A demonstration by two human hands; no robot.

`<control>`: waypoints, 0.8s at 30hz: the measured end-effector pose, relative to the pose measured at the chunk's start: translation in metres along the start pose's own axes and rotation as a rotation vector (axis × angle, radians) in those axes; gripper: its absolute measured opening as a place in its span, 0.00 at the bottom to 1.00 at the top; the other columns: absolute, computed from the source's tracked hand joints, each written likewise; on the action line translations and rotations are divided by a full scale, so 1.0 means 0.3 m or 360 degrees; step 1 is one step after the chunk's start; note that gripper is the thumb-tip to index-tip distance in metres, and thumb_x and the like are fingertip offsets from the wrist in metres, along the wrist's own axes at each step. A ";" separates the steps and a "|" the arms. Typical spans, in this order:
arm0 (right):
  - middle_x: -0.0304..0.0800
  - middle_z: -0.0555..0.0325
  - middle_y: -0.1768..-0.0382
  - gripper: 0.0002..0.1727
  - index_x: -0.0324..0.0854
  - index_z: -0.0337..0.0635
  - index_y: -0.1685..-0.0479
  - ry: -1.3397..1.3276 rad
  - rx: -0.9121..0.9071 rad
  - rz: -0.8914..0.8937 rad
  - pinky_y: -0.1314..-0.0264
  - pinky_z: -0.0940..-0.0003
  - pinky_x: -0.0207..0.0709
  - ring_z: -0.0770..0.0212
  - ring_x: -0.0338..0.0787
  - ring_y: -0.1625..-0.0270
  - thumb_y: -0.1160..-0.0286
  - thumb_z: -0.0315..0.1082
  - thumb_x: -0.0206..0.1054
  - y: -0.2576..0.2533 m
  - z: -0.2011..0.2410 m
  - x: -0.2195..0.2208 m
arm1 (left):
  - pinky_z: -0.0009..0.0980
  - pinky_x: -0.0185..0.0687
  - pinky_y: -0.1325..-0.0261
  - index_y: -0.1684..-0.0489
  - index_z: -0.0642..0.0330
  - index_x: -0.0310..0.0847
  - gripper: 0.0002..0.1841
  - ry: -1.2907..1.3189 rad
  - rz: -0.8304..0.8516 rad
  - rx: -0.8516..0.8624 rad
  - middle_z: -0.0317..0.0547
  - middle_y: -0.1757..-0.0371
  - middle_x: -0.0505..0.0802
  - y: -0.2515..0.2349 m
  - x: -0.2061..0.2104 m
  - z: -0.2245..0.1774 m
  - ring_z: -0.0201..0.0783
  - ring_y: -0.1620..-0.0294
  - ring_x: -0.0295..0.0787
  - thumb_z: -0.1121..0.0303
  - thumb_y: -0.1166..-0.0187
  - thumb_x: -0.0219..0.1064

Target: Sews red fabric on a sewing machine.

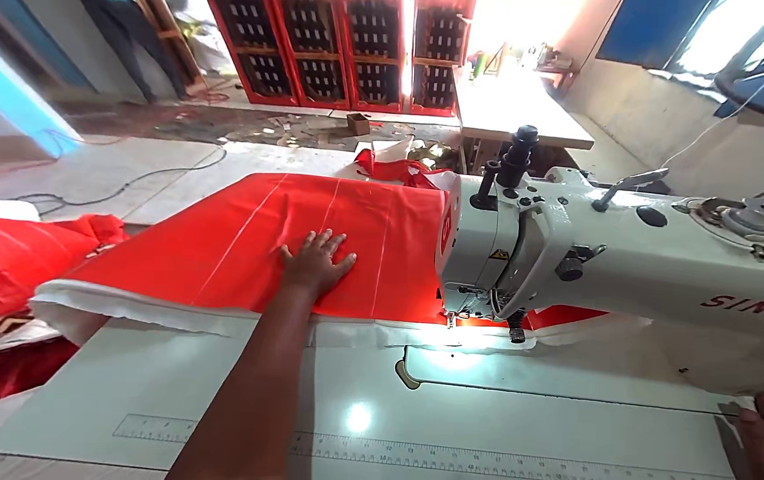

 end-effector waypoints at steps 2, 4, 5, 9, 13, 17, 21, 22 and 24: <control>0.80 0.26 0.27 0.30 0.78 0.23 0.28 -0.0014 -0.0007 0.0069 0.16 0.41 0.66 0.28 0.78 0.22 0.06 0.44 0.48 0.008 -0.037 0.032 | 0.78 0.32 0.16 0.09 0.42 0.64 0.34 -0.0008 -0.0008 0.0000 0.45 0.07 0.65 0.001 0.000 0.001 0.55 0.04 0.49 0.38 0.11 0.49; 0.80 0.26 0.27 0.31 0.77 0.23 0.27 -0.0003 -0.0009 0.0042 0.16 0.42 0.66 0.28 0.78 0.22 0.06 0.45 0.48 0.010 -0.048 0.049 | 0.78 0.33 0.15 0.09 0.41 0.63 0.34 -0.0025 0.0001 0.0004 0.45 0.06 0.65 0.006 -0.002 -0.001 0.55 0.04 0.48 0.38 0.11 0.49; 0.79 0.26 0.26 0.32 0.77 0.23 0.26 0.0003 -0.0007 0.0017 0.15 0.42 0.64 0.28 0.77 0.22 0.06 0.46 0.47 0.010 -0.046 0.047 | 0.78 0.32 0.15 0.08 0.41 0.63 0.34 -0.0026 0.0013 0.0003 0.45 0.06 0.64 0.011 -0.005 -0.004 0.55 0.04 0.48 0.38 0.11 0.49; 0.69 0.24 0.19 0.37 0.67 0.23 0.19 -0.0016 -0.0017 -0.0162 0.13 0.24 0.39 0.22 0.62 0.14 0.08 0.51 0.47 0.008 0.012 0.013 | 0.78 0.30 0.15 0.08 0.43 0.63 0.33 0.0009 0.0022 0.0016 0.46 0.06 0.63 0.027 -0.007 -0.004 0.56 0.04 0.47 0.40 0.10 0.49; 0.70 0.14 0.25 0.35 0.69 0.15 0.25 -0.0339 -0.0263 -0.0295 0.17 0.27 0.54 0.15 0.68 0.21 0.11 0.45 0.52 -0.046 0.241 0.004 | 0.78 0.30 0.15 0.08 0.42 0.62 0.34 0.0023 0.0038 -0.0009 0.46 0.05 0.62 0.027 -0.011 -0.005 0.55 0.03 0.45 0.39 0.10 0.49; 0.70 0.19 0.23 0.40 0.67 0.18 0.22 -0.0684 -0.0302 -0.0098 0.16 0.33 0.60 0.23 0.68 0.18 0.16 0.52 0.57 -0.177 0.388 0.131 | 0.77 0.30 0.14 0.08 0.41 0.62 0.34 0.0029 0.0038 -0.0016 0.44 0.06 0.63 0.024 -0.012 -0.004 0.54 0.03 0.46 0.38 0.11 0.50; 0.83 0.21 0.37 0.31 0.82 0.22 0.37 -0.0578 -0.0387 0.0017 0.27 0.26 0.68 0.22 0.81 0.31 0.31 0.43 0.70 -0.270 0.410 0.190 | 0.77 0.30 0.14 0.09 0.41 0.64 0.34 0.0043 0.0031 -0.0022 0.43 0.06 0.64 0.020 -0.013 0.002 0.54 0.04 0.47 0.38 0.12 0.51; 0.85 0.23 0.39 0.24 0.85 0.28 0.36 -0.0497 -0.0445 0.0106 0.29 0.20 0.65 0.22 0.82 0.33 0.32 0.32 0.72 -0.278 0.407 0.180 | 0.76 0.30 0.14 0.09 0.40 0.64 0.34 0.0044 0.0032 -0.0026 0.43 0.06 0.64 0.020 -0.014 0.001 0.53 0.04 0.47 0.38 0.12 0.50; 0.88 0.31 0.39 0.30 0.87 0.51 0.29 -0.0335 -0.0458 0.0306 0.31 0.12 0.56 0.25 0.84 0.32 0.32 0.16 0.67 -0.276 0.423 0.167 | 0.76 0.31 0.14 0.09 0.40 0.64 0.33 0.0041 0.0039 -0.0030 0.43 0.06 0.64 0.016 -0.015 -0.001 0.53 0.04 0.48 0.38 0.11 0.50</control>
Point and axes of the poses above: each hand's wrist, its own y-axis away from the middle knuckle, its own x-axis out of the palm, z = x × y, the point moved 1 cm from there along -y, towards the middle knuckle
